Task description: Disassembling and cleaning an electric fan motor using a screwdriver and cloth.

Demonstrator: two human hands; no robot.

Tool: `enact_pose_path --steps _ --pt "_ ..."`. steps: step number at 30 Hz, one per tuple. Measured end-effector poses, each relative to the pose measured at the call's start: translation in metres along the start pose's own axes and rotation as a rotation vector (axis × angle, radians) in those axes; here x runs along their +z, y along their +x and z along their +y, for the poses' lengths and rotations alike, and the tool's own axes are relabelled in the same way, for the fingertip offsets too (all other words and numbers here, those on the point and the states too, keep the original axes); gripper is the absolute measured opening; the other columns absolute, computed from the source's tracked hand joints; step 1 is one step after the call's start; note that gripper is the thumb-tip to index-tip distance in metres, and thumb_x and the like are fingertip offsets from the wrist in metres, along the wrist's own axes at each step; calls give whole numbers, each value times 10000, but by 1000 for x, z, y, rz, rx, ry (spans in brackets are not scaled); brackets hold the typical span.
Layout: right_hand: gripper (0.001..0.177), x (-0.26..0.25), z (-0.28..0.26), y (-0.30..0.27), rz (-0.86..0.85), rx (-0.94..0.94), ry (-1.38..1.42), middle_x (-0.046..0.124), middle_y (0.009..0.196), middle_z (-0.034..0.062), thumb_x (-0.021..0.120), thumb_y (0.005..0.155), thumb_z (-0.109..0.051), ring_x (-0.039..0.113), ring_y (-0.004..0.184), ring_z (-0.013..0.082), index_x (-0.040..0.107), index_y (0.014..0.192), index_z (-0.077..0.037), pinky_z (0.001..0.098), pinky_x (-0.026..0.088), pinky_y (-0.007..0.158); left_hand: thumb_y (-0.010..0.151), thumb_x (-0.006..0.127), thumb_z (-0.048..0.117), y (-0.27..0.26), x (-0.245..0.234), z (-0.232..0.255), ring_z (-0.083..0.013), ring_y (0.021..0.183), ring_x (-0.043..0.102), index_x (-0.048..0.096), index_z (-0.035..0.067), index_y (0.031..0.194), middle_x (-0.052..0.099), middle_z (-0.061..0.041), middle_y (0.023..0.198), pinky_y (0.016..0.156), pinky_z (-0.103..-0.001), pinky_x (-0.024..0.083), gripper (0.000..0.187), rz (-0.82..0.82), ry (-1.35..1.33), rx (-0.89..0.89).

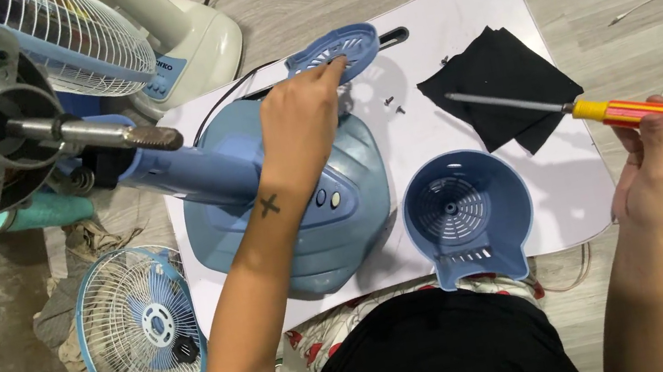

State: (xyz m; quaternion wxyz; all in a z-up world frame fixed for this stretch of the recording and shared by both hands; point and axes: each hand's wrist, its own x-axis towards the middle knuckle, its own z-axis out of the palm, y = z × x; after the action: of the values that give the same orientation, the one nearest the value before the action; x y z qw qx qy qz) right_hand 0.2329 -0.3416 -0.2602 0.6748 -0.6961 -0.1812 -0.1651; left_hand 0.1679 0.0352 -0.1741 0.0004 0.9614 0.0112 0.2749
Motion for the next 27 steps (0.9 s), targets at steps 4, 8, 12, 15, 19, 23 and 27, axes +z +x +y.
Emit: enact_pose_path --steps 4,8,12,15,19,23,27 --pt "260 -9 10 -1 -18 91 14 555 1314 225 618 1207 14 669 1202 351 410 1351 -45 417 654 1027 817 656 49 0 22 -9 -267 576 617 730 79 1025 663 -55 729 566 -400 498 222 -47 16 -46" --pt "272 -10 14 -4 -24 304 102 611 1302 169 571 1138 85 700 1138 271 433 1285 -96 328 678 1011 787 690 88 -5 57 -17 -294 578 646 724 105 873 661 -89 719 513 -420 519 94 -38 137 -95" --pt "247 -12 13 -7 -64 365 120 576 1248 127 612 1107 72 684 1248 261 438 1222 -60 388 680 1079 811 680 113 -1 75 -19 -303 551 661 721 112 790 680 -124 704 481 -425 511 46 -114 158 -89" --pt "322 -8 -3 -5 -172 215 -172 558 1255 289 590 981 277 636 1242 369 460 1208 89 437 571 1147 786 696 133 -1 90 -17 -273 541 638 729 101 729 675 -104 723 454 -414 482 73 -77 182 -65" --pt "309 -8 -7 -6 -292 160 -322 650 1192 316 704 901 251 680 1099 384 576 1162 145 421 598 1008 773 742 161 -3 103 -17 -305 711 636 732 91 749 685 -121 754 515 -418 516 74 -124 147 15" --pt "329 -5 -8 -10 -361 116 -441 681 1161 196 825 839 164 582 832 203 684 1123 77 263 470 684 826 697 140 -12 106 -21 -318 762 676 717 98 887 678 -127 836 555 -434 566 77 -177 38 4" --pt "276 1 -11 -16 -398 7 -488 686 1184 179 837 823 157 543 797 183 727 1067 90 271 425 670 831 721 130 -7 58 -13 -360 778 682 689 50 984 688 -158 908 621 -463 575 176 -274 -66 1"
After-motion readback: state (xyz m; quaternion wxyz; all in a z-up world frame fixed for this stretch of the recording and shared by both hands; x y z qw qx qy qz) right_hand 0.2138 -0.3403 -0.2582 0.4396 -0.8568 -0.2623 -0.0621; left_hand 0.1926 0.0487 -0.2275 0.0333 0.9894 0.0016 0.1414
